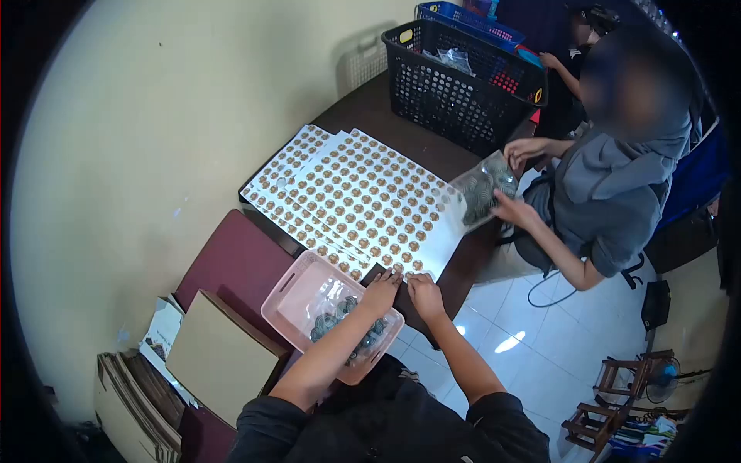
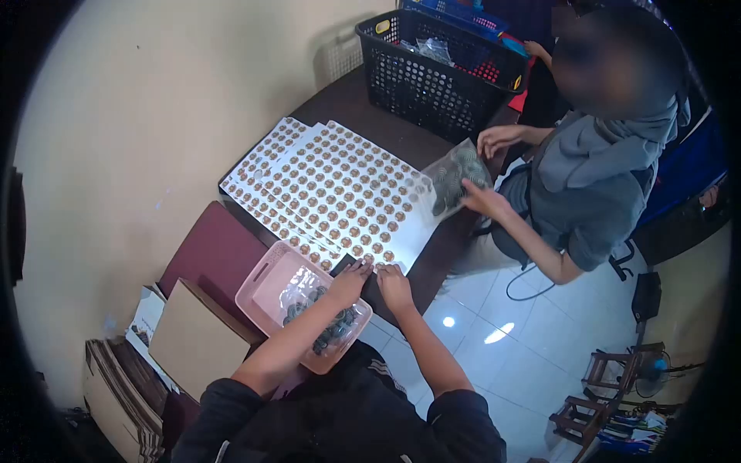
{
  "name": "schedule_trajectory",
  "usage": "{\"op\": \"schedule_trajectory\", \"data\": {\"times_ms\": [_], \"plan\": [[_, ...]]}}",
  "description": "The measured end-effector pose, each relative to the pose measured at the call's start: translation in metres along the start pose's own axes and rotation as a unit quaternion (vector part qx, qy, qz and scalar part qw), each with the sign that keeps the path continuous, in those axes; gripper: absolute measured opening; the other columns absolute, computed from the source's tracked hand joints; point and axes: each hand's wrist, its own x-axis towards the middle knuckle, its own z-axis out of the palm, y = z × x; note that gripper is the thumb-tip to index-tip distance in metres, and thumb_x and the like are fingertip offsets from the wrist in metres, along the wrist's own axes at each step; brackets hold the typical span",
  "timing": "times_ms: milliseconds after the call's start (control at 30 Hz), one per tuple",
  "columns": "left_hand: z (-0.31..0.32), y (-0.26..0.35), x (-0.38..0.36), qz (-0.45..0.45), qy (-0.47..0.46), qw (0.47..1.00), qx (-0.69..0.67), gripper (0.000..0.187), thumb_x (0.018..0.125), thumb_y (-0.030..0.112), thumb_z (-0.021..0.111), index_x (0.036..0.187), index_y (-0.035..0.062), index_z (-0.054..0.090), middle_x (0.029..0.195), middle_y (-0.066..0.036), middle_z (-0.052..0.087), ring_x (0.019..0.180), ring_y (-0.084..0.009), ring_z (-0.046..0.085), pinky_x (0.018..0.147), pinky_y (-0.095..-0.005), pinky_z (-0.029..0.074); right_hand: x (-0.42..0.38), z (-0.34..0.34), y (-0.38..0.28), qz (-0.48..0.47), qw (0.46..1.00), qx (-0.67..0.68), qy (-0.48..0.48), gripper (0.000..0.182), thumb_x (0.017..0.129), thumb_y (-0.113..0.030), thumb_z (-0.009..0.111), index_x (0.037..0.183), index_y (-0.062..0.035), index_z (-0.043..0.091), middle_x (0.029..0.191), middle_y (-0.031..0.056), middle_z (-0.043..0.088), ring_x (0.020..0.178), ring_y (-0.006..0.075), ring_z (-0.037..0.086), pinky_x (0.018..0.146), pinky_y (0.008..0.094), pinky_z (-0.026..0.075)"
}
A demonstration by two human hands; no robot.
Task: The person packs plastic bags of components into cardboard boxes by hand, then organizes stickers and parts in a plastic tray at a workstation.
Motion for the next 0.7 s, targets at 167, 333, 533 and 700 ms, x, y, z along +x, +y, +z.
{"op": "schedule_trajectory", "data": {"times_ms": [167,333,533,700], "plan": [[0.005,-0.001,0.001,-0.002,0.012,1.0,-0.024,0.051,0.08,0.005,0.043,0.13,0.0001,0.039,0.139,-0.011,0.035,0.129,-0.0289,0.031,0.104,-0.0416,0.03,0.001,0.004,0.001,-0.006,1.0,-0.003,0.017,0.007,0.074,-0.006,0.06,0.078,-0.0004,0.063,0.081,0.0132,0.061,0.079,0.029,0.058,0.068,0.0372,0.05],[-0.003,0.001,0.006,-0.01,0.049,0.999,-0.007,0.05,0.074,0.003,0.049,0.124,0.0007,0.046,0.132,-0.013,0.044,0.123,-0.0287,0.04,0.104,-0.0443,0.029,0.008,-0.007,-0.006,0.201,0.933,0.247,0.169,0.009,0.07,-0.003,0.063,0.077,0.002,0.062,0.08,0.0123,0.062,0.074,0.0236,0.062,0.068,0.0333,0.05],[-0.07,0.03,-0.013,-0.147,0.214,0.851,-0.457,0.025,0.08,0.007,0.05,0.1,-0.001,0.062,0.092,-0.013,0.065,0.08,-0.022,0.062,0.081,-0.0297,0.045,0.007,-0.033,-0.055,0.175,0.914,0.295,0.219,0.012,0.074,-0.004,0.064,0.084,0.0013,0.063,0.083,0.0118,0.061,0.077,0.0185,0.062,0.065,0.0284,0.051],[-0.049,0.012,-0.038,-0.141,0.268,0.685,-0.663,0.023,0.085,0.014,0.056,0.099,-0.004,0.061,0.085,-0.006,0.065,0.077,-0.0102,0.058,0.072,-0.024,0.045,0.004,-0.042,-0.094,0.079,0.942,0.3,0.125,0.012,0.079,-0.005,0.061,0.089,0.0007,0.062,0.093,0.0116,0.059,0.085,0.0194,0.06,0.076,0.028,0.048]]}}
